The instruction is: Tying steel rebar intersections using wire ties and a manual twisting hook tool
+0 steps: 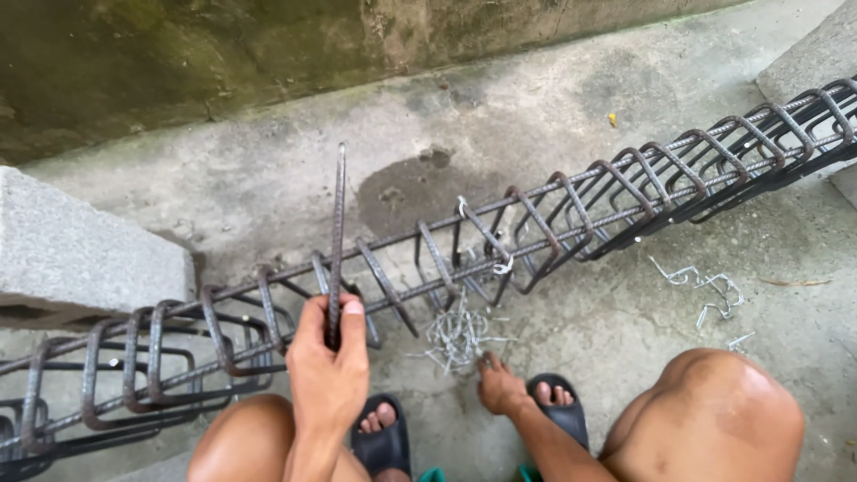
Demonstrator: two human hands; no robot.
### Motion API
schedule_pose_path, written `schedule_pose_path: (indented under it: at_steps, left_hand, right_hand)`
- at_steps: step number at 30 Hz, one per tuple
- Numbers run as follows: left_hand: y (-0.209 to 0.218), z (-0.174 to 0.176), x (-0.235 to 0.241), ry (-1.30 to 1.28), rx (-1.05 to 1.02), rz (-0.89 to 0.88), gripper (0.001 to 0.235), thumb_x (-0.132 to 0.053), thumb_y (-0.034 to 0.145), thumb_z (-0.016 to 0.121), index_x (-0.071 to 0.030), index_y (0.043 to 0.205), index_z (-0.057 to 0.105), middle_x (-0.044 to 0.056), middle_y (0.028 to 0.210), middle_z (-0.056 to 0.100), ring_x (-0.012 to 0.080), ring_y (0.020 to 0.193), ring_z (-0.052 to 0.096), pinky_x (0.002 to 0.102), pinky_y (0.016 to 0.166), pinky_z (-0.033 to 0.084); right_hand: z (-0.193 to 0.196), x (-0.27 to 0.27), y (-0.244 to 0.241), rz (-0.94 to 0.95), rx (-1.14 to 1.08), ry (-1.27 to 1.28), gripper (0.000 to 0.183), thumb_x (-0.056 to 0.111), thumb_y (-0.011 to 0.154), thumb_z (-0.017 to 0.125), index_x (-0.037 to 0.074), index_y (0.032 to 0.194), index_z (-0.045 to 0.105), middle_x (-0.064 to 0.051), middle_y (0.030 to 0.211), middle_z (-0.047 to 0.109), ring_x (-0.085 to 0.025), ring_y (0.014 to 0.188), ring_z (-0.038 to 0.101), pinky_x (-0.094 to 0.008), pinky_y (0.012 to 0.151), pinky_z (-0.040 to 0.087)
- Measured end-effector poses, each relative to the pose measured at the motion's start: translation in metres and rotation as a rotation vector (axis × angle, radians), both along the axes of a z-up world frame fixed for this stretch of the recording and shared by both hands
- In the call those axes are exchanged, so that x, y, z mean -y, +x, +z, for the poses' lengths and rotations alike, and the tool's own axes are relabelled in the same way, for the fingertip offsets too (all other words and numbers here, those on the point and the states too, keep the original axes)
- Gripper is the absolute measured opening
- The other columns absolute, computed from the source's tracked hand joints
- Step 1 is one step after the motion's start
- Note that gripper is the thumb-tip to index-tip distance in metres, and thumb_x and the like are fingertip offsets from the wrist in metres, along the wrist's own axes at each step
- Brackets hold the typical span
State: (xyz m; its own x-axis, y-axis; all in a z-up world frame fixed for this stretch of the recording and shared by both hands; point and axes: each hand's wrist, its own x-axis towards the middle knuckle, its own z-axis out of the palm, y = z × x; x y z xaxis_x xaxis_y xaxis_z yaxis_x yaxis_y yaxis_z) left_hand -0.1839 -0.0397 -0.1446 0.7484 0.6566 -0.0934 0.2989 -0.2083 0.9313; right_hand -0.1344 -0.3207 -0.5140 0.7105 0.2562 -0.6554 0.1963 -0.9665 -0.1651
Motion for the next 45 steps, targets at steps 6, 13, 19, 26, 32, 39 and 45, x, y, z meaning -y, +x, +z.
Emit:
schedule_pose_path:
  at_steps: [6, 13, 19, 26, 32, 39, 45]
  left_hand:
    - [-0.001, 0.000, 0.000, -0.006, 0.021, 0.000, 0.014, -0.018, 0.096, 0.065, -0.007, 0.101, 0.070, 0.002, 0.068, 0.063, 0.0126, 0.056, 0.052, 0.028, 0.052, 0.044]
    - [-0.005, -0.004, 0.000, -0.008, 0.059, -0.008, 0.014, -0.017, 0.096, 0.064, -0.006, 0.102, 0.070, 0.002, 0.069, 0.062, 0.0121, 0.058, 0.050, 0.027, 0.053, 0.044]
    - [-0.007, 0.001, -0.001, -0.021, 0.087, -0.022, 0.014, -0.017, 0.096, 0.064, -0.006, 0.103, 0.069, 0.002, 0.070, 0.061, 0.0121, 0.058, 0.050, 0.027, 0.054, 0.043]
    - [-0.014, 0.005, -0.001, -0.002, 0.092, -0.015, 0.018, -0.021, 0.094, 0.066, -0.003, 0.097, 0.068, 0.003, 0.067, 0.062, 0.0129, 0.057, 0.049, 0.028, 0.053, 0.044]
    - [-0.022, -0.002, -0.001, -0.013, 0.085, -0.083, 0.028, -0.025, 0.093, 0.069, -0.003, 0.076, 0.064, 0.002, 0.055, 0.054, 0.0134, 0.051, 0.043, 0.030, 0.048, 0.040]
    - [-0.027, 0.002, 0.003, -0.083, 0.164, -0.114, 0.040, -0.031, 0.100, 0.057, -0.005, 0.079, 0.078, -0.002, 0.052, 0.043, 0.0112, 0.048, 0.038, 0.029, 0.045, 0.033]
    - [-0.024, 0.007, 0.021, -0.018, 0.287, -0.064, 0.020, -0.017, 0.092, 0.068, -0.002, 0.088, 0.079, -0.001, 0.064, 0.065, 0.0097, 0.054, 0.051, 0.025, 0.050, 0.044]
  right_hand:
    - [-0.003, 0.000, 0.006, -0.087, 0.133, 0.102, 0.025, 0.031, 0.086, 0.060, 0.017, 0.103, 0.073, -0.007, 0.118, 0.066, -0.036, 0.106, 0.066, -0.047, 0.090, 0.055]
    - [0.029, -0.008, 0.031, -0.388, 0.052, 0.052, 0.027, 0.037, 0.081, 0.069, 0.020, 0.101, 0.069, -0.010, 0.108, 0.075, -0.035, 0.103, 0.071, -0.048, 0.088, 0.057]
    - [0.034, 0.004, 0.082, -0.030, -0.117, -0.107, 0.034, 0.020, 0.085, 0.053, 0.004, 0.105, 0.075, -0.015, 0.113, 0.076, -0.034, 0.104, 0.073, -0.043, 0.085, 0.060]
    - [0.087, 0.016, 0.133, 0.289, -0.196, -0.020, 0.027, 0.030, 0.085, 0.068, 0.017, 0.106, 0.079, 0.002, 0.098, 0.078, -0.022, 0.083, 0.067, -0.038, 0.080, 0.057]
    - [0.199, -0.013, 0.136, 0.474, -0.301, 0.026, 0.024, 0.025, 0.088, 0.066, 0.019, 0.108, 0.076, 0.004, 0.096, 0.076, -0.018, 0.080, 0.063, -0.036, 0.072, 0.053]
    - [0.322, -0.039, 0.096, 0.325, -0.632, 0.564, 0.011, 0.014, 0.104, 0.051, 0.009, 0.110, 0.059, -0.004, 0.097, 0.073, -0.015, 0.087, 0.067, -0.031, 0.077, 0.053]
    - [0.355, -0.060, 0.055, -0.097, -0.786, 1.097, 0.015, 0.020, 0.107, 0.053, 0.006, 0.111, 0.057, -0.011, 0.101, 0.072, -0.019, 0.096, 0.069, -0.034, 0.085, 0.056]
